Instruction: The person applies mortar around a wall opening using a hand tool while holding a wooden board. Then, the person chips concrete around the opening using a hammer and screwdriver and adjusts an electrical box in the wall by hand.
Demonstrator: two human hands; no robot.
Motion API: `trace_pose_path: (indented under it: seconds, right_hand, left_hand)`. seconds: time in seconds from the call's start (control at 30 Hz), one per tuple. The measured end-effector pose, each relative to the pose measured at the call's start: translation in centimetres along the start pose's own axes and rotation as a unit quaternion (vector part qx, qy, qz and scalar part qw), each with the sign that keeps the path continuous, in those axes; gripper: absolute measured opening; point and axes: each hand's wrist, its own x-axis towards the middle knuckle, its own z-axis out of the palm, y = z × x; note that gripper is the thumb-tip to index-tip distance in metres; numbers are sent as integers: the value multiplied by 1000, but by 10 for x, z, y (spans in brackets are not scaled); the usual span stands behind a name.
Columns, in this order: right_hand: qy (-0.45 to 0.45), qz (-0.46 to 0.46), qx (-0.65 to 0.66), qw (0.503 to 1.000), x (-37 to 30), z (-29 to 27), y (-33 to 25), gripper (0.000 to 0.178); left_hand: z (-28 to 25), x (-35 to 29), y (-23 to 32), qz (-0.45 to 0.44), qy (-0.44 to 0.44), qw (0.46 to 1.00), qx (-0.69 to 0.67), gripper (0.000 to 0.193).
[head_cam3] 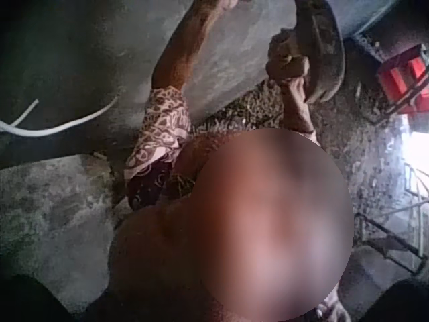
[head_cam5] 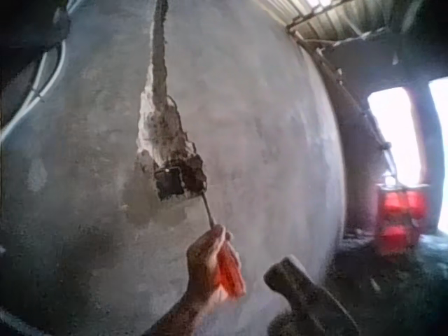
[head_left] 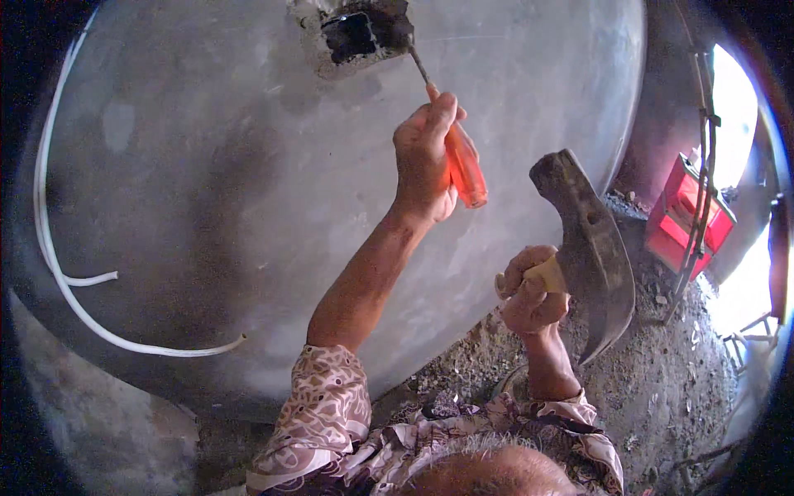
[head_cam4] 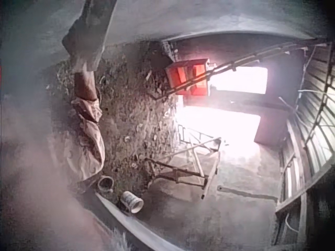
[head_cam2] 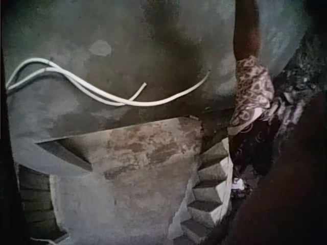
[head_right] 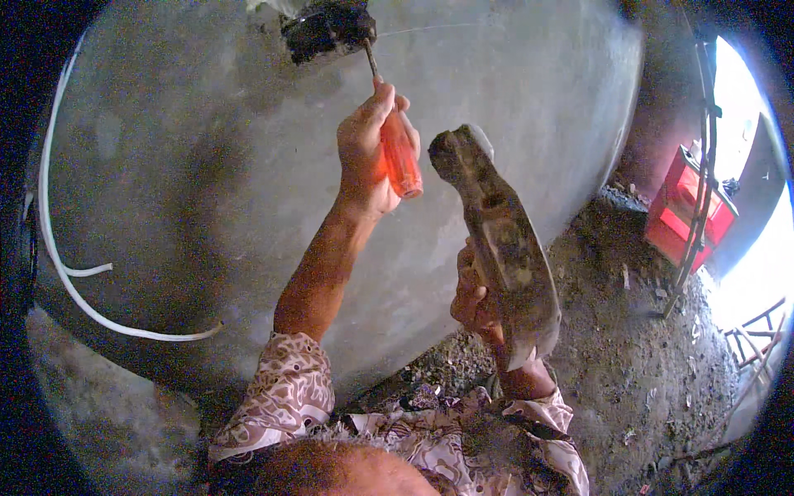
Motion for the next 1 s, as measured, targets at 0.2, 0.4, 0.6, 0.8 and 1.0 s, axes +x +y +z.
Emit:
trace_pose_path:
  seconds: [0.2, 0.4, 0.6, 0.8, 1.0]
  right_hand:
    - [3, -1, -57, 998, 16, -25, 25, 49]
    - [-23, 60, 62, 996, 38, -23, 16, 49]
    - [-1, 14, 53, 998, 61, -14, 21, 50]
    - [-36, -4, 92, 995, 69, 5, 67, 25]
    - [-88, 195, 57, 975, 93, 25, 63, 17]
  left_hand:
    - [20, 48, -16, 25, 93, 995, -24, 25]
    - [13, 85, -19, 32, 156, 987, -28, 25]
    - [16, 89, -5, 53, 182, 982, -10, 30]
    - [33, 101, -8, 50, 173, 982, -60, 24]
    - [30, 109, -2, 40, 193, 977, -78, 22]
